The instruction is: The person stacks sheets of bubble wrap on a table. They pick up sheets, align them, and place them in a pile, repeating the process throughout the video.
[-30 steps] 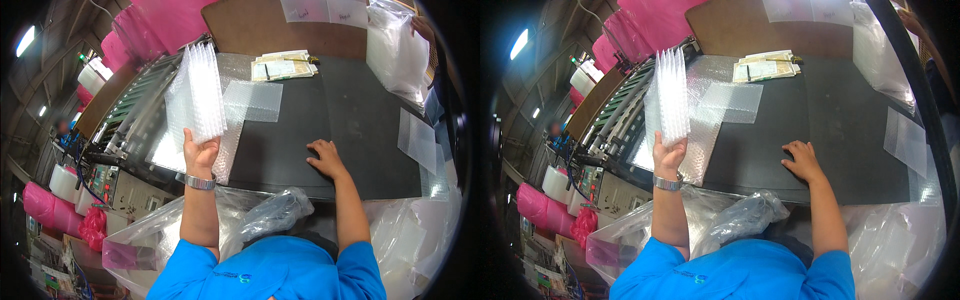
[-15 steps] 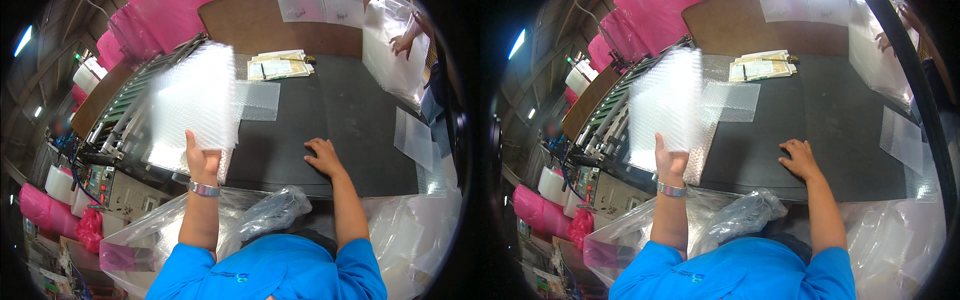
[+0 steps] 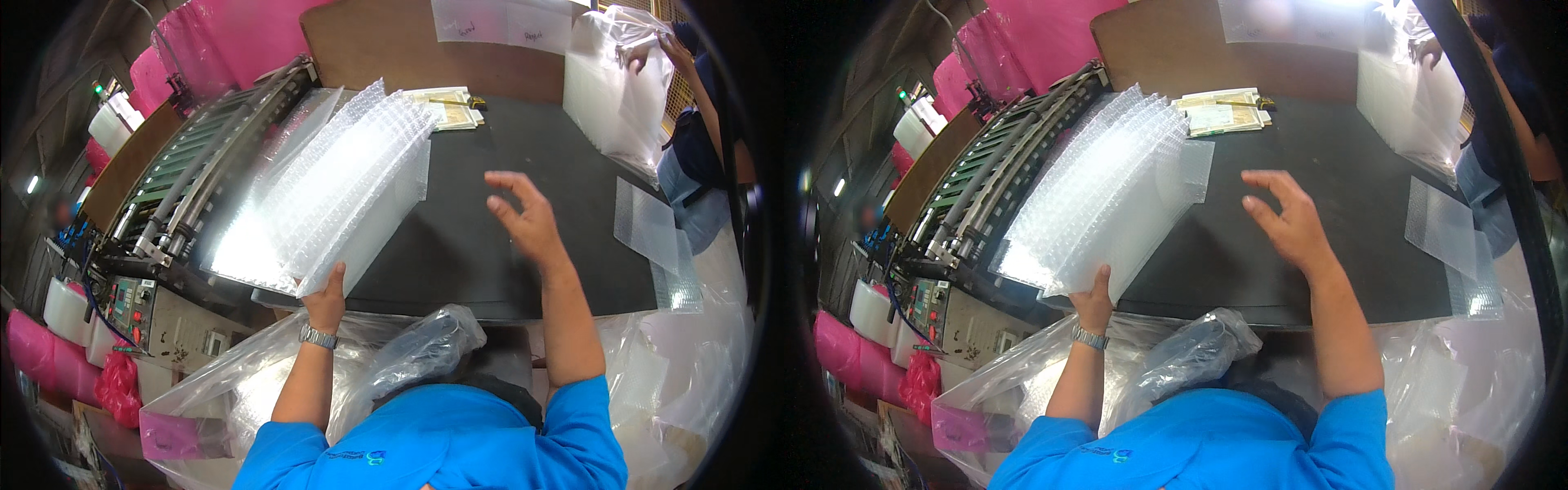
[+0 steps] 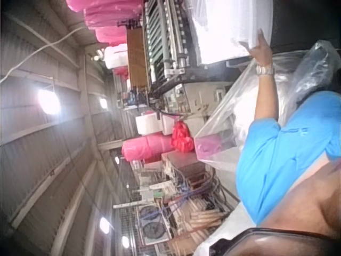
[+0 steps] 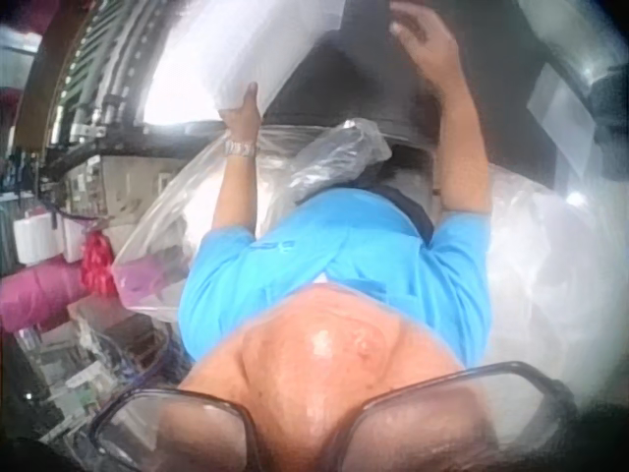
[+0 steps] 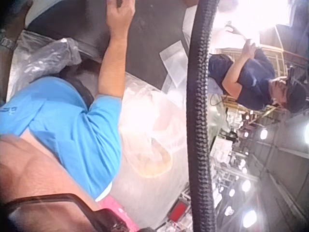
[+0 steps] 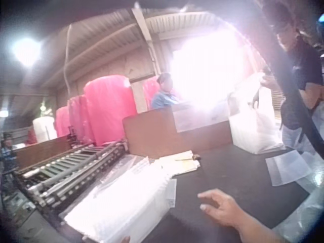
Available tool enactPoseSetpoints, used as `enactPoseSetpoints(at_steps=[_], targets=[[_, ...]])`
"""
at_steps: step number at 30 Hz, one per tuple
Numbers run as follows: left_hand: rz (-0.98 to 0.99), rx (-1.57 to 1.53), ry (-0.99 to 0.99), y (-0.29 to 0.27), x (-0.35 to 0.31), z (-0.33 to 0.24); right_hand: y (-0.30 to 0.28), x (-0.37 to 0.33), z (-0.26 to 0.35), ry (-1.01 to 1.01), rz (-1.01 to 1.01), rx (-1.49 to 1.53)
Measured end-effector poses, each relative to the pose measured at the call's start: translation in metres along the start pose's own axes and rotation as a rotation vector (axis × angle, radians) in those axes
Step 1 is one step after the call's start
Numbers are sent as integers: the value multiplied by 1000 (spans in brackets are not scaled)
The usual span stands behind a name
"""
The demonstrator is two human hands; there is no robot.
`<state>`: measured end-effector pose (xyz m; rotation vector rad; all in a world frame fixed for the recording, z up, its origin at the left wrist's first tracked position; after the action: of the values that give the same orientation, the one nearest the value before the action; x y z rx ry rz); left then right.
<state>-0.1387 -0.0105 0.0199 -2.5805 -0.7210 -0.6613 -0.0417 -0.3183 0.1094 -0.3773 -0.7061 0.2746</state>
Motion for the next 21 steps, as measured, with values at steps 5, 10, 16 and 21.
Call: enactPoseSetpoints(at_steps=[5,10,16,21], targets=[[-9,93,106,0,-8,20,-15,39,75,-268,-26,-110],[146,184,54,9,-17,28,-17,59,65,-203,-76,-73],[232,245,117,5,-26,79,3,56,59,-236,272,-208],[244,289,216,14,-22,47,24,57,57,-240,428,-360]])
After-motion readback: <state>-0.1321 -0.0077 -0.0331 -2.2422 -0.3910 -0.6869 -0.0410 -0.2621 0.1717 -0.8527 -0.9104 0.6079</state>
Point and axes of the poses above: each hand's wrist, its own x-axis towards the middle knuckle, its own y-axis out of the palm, z = x × y, the point moved 5 cm from there along x, towards the middle knuckle, and after that the axes turned 8 degrees about z, right-handed, at the moved point
